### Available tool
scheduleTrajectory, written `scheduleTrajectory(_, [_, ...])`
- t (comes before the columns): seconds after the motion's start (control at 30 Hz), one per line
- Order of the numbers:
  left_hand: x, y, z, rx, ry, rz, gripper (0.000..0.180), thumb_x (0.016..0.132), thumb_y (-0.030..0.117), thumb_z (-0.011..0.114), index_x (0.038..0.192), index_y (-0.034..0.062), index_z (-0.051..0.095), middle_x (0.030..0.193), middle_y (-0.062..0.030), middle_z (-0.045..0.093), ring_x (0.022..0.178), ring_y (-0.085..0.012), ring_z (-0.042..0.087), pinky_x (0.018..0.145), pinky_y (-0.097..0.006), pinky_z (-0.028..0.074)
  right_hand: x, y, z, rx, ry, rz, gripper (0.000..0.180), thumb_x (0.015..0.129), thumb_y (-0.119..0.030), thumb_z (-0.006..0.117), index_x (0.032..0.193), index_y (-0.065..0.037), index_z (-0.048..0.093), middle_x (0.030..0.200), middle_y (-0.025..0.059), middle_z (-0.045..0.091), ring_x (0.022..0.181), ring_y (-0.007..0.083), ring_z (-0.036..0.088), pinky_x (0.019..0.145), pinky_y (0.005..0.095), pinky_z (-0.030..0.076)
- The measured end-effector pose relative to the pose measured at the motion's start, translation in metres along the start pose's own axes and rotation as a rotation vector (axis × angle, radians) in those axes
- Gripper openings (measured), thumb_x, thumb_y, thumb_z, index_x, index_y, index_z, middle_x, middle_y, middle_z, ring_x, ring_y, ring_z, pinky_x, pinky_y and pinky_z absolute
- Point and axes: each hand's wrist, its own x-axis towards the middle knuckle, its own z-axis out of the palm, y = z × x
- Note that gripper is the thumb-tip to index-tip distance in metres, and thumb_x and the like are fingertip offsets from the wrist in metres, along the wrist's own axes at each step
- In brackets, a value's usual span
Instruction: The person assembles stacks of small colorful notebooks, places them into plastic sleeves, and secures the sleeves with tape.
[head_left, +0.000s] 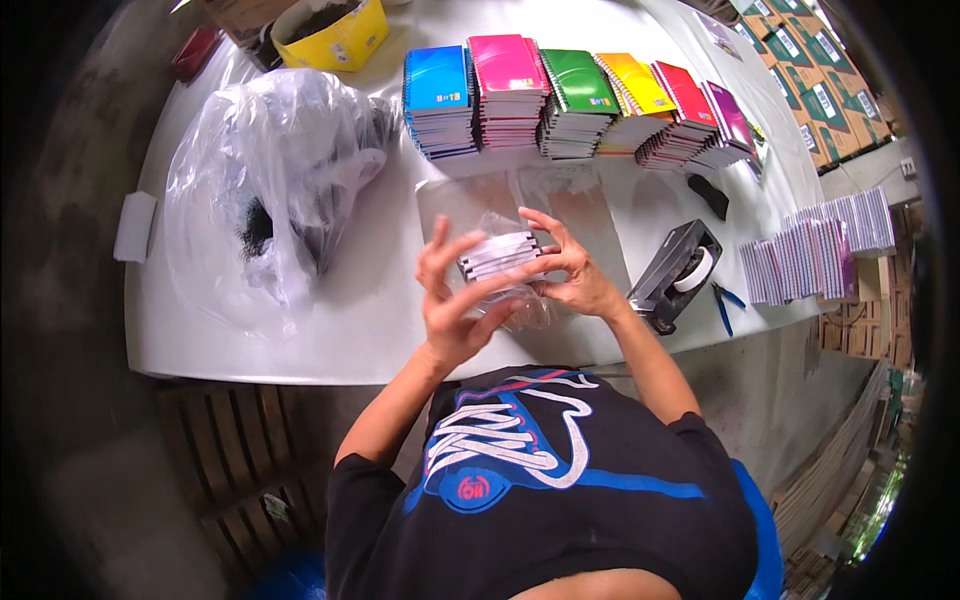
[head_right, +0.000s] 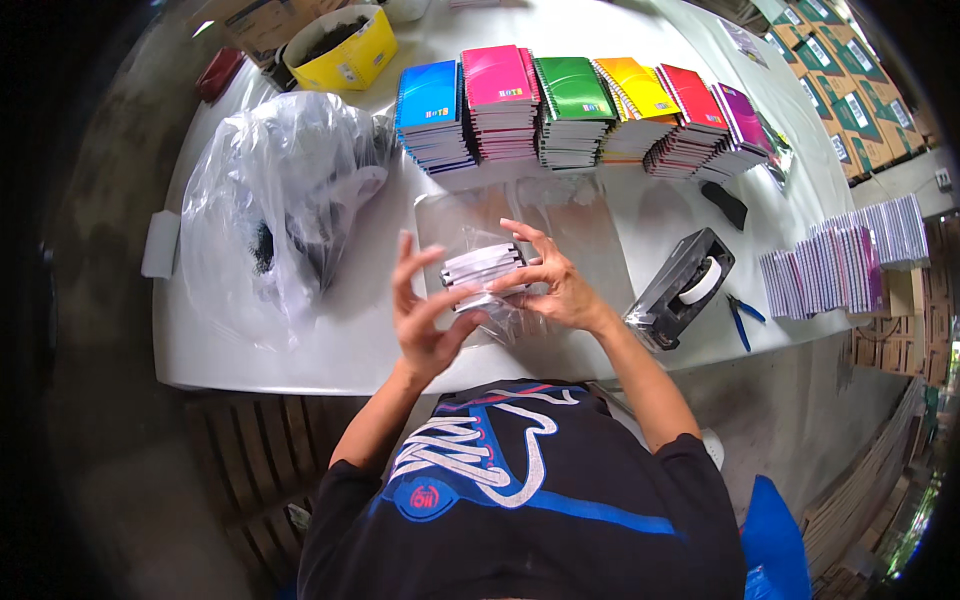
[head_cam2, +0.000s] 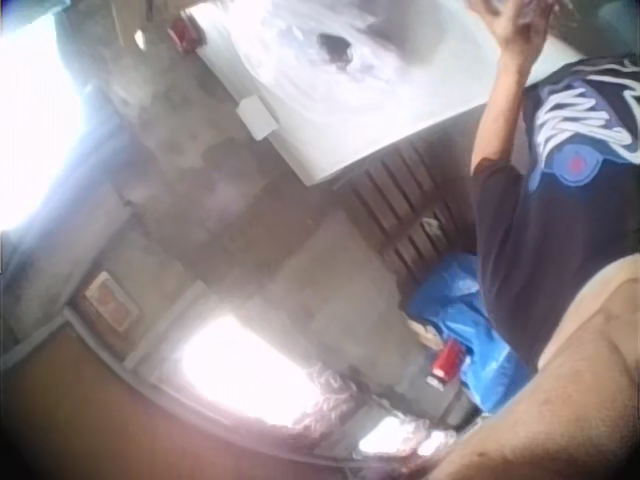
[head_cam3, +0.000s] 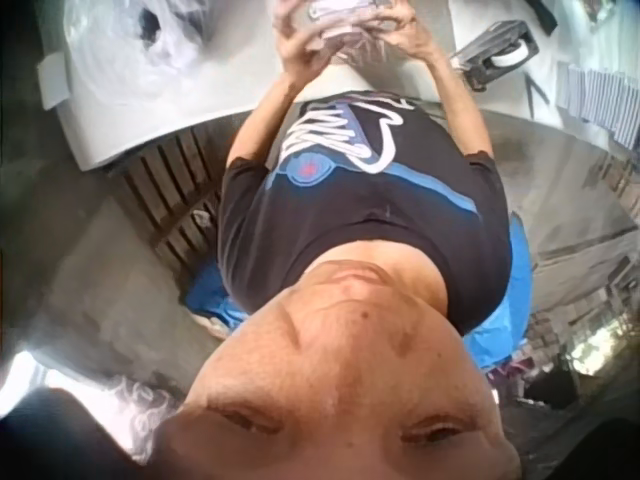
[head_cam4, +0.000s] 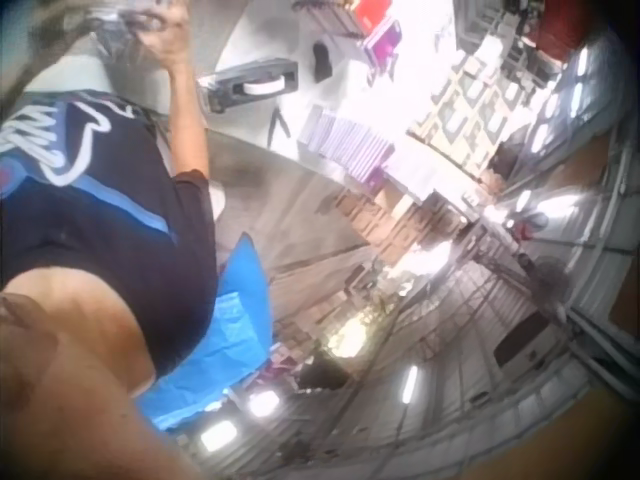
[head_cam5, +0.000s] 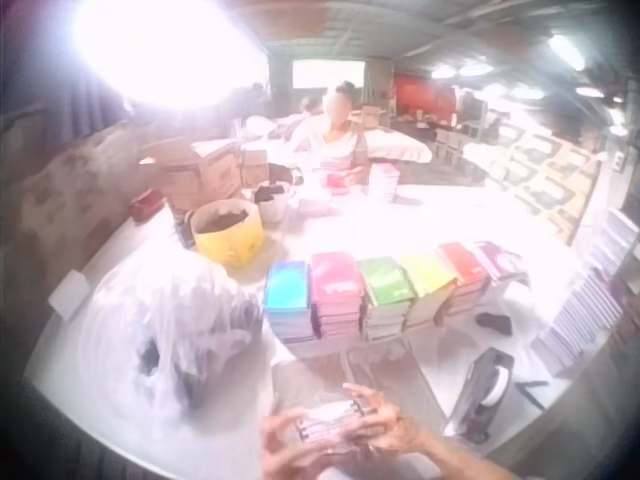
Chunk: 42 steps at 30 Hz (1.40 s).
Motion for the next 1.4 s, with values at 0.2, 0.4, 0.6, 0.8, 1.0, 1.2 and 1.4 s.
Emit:
scheduleTrajectory(0.2, [-0.023,-0.002,-0.001,0.15,-0.167,-0.384,0.044,0.057,0.035,0.086,0.095,0.0224,0.068,0.145,-0.0144,0.028,0.139,-0.0401,0.012,0.103,-0.057,0.016,-0.001,-0.009,0.011,0.292,0.064,0.154,0.024,0.072,-0.01,0.075,0.095,-0.018,0.074,0.146,0.0079,0.032,0.131,0.0266,0.034,0.106,0.0392,0.031])
scheduleTrajectory(0.4, [-0.015,0.005,0.019,0.159,-0.111,-0.412,0.036,0.06,0.027,0.083,0.094,0.027,0.071,0.147,-0.0097,0.028,0.139,-0.0394,0.014,0.102,-0.054,0.018,0.009,-0.045,-0.003,-0.213,0.04,-0.131,0.029,0.069,-0.019,0.08,0.097,-0.019,0.073,0.146,0.0118,0.031,0.133,0.0284,0.032,0.105,0.0433,0.029])
scheduleTrajectory(0.6, [-0.008,0.004,0.025,0.127,-0.047,-0.384,0.019,0.062,0.03,0.082,0.08,0.0285,0.076,0.144,-0.0039,0.036,0.138,-0.0346,0.019,0.103,-0.053,0.017,0.01,-0.059,-0.012,-0.106,0.087,-0.039,0.042,0.061,-0.027,0.084,0.099,-0.015,0.069,0.144,0.0131,0.035,0.127,0.032,0.04,0.101,0.0453,0.036])
scheduleTrajectory(0.8, [-0.001,0.007,0.012,-0.11,0.222,-0.436,0.038,0.057,0.033,0.086,0.091,0.0221,0.074,0.145,-0.0133,0.03,0.136,-0.0342,0.026,0.105,-0.055,0.024,-0.009,-0.008,0.001,0.077,0.124,0.16,0.023,0.071,-0.019,0.078,0.092,-0.012,0.071,0.138,0.0096,0.043,0.124,0.0285,0.044,0.101,0.0405,0.037])
scheduleTrajectory(1.0, [-0.038,-0.008,0.02,0.037,0.083,-0.516,0.032,0.057,0.038,0.085,0.083,0.0229,0.073,0.145,-0.0127,0.029,0.135,-0.0357,0.026,0.104,-0.054,0.023,-0.011,-0.015,0.012,0.519,0.14,0.221,0.022,0.074,-0.015,0.077,0.094,-0.008,0.071,0.145,0.0115,0.032,0.131,0.0268,0.035,0.105,0.0391,0.032])
scheduleTrajectory(1.2, [-0.029,-0.011,0.027,-0.1,0.132,-0.559,0.02,0.064,0.028,0.083,0.079,0.0168,0.074,0.138,-0.0139,0.039,0.128,-0.0342,0.039,0.1,-0.046,0.038,-0.008,0.002,0.017,0.445,0.155,0.203,0.027,0.073,-0.014,0.078,0.097,-0.006,0.07,0.144,0.0114,0.033,0.132,0.0255,0.034,0.104,0.0383,0.032])
scheduleTrajectory(1.4, [-0.016,-0.019,0.021,-0.361,0.109,-0.713,0.023,0.068,0.02,0.082,0.086,0.0093,0.072,0.125,-0.0117,0.051,0.11,-0.0252,0.056,0.085,-0.034,0.049,0.013,-0.003,0.016,0.52,0.224,0.282,0.022,0.072,-0.008,0.077,0.092,-0.005,0.069,0.132,0.0112,0.046,0.121,0.0212,0.045,0.095,0.0354,0.041])
